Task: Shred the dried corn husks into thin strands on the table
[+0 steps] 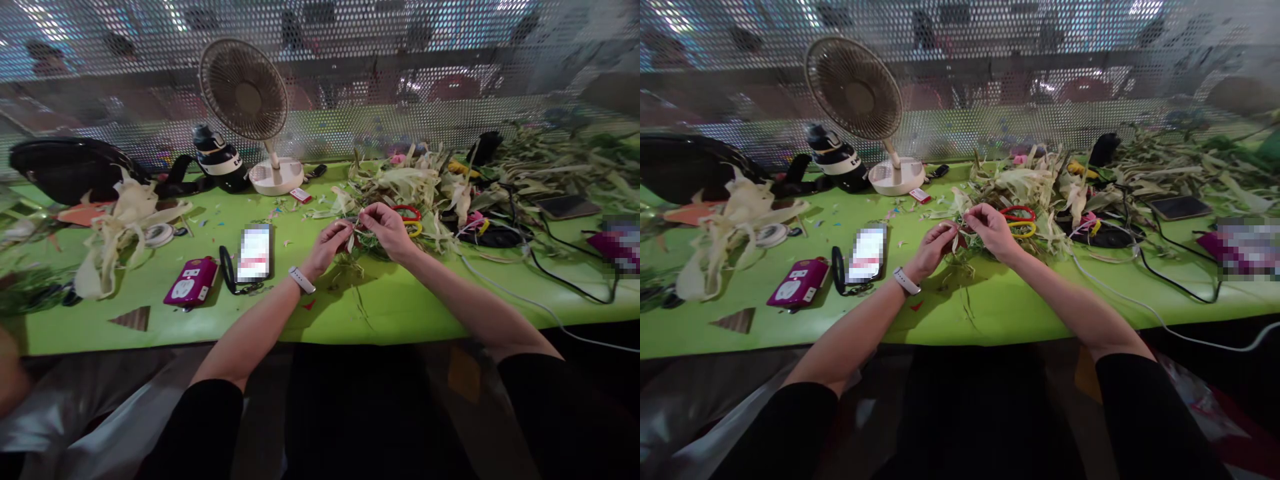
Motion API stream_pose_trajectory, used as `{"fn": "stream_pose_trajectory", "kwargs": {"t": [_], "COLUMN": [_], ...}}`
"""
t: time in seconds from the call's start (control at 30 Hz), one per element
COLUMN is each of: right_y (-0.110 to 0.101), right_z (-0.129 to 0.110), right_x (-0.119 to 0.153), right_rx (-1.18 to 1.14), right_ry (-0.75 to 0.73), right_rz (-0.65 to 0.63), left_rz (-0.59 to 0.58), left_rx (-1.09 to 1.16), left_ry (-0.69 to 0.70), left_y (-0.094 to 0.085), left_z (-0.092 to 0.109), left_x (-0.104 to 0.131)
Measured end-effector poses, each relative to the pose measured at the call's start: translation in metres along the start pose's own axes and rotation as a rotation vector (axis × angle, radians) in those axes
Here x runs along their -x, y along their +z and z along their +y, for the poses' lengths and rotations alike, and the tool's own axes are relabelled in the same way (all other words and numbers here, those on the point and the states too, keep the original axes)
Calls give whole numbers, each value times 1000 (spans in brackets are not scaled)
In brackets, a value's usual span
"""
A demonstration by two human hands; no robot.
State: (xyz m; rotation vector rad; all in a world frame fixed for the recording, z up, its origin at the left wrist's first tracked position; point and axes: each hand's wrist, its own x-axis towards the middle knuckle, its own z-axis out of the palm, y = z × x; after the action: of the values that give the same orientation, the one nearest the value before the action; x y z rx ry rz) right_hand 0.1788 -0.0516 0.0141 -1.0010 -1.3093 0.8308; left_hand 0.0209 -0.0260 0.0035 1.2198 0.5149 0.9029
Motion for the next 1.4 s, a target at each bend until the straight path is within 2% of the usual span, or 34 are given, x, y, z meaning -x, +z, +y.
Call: {"fn": "stream_pose_trajectory", "kwargs": {"t": [0.13, 0.27, 0.33, 0.43, 0.5, 0.57, 0.67, 0.93, 1.2, 1.4], "right_y": [-1, -4, -7, -13, -16, -17, -15, -12, -16, -17], "right_z": [0, 1, 1, -4, -10, -15, -17, -6, 2, 7], "right_x": [-2, -4, -5, -5, -4, -1, 3, 2, -3, -4], "right_rx": [-3, 7, 32, 157, 327, 493, 621, 743, 658, 571], "right_ry": [7, -5, -15, -131, -284, -439, -557, -584, -549, -455], "right_rz": [19, 31, 77, 169, 125, 8, -114, -143, 21, 1], "left_rz": [-9, 39, 62, 77, 100, 122, 129, 184, 110, 75], "left_rx": [7, 34, 17, -29, -46, -51, -56, -22, 110, 138], "left_ry": [-23, -32, -15, 47, 91, 127, 157, 102, 14, 5], "left_y": [-1, 2, 3, 3, 2, 2, 2, 2, -2, 0], "left_z": [-1, 0, 1, 1, 0, -1, -2, -1, -5, -8], "left_x": [-1, 0, 0, -1, -3, -4, -5, -3, -4, -2]}}
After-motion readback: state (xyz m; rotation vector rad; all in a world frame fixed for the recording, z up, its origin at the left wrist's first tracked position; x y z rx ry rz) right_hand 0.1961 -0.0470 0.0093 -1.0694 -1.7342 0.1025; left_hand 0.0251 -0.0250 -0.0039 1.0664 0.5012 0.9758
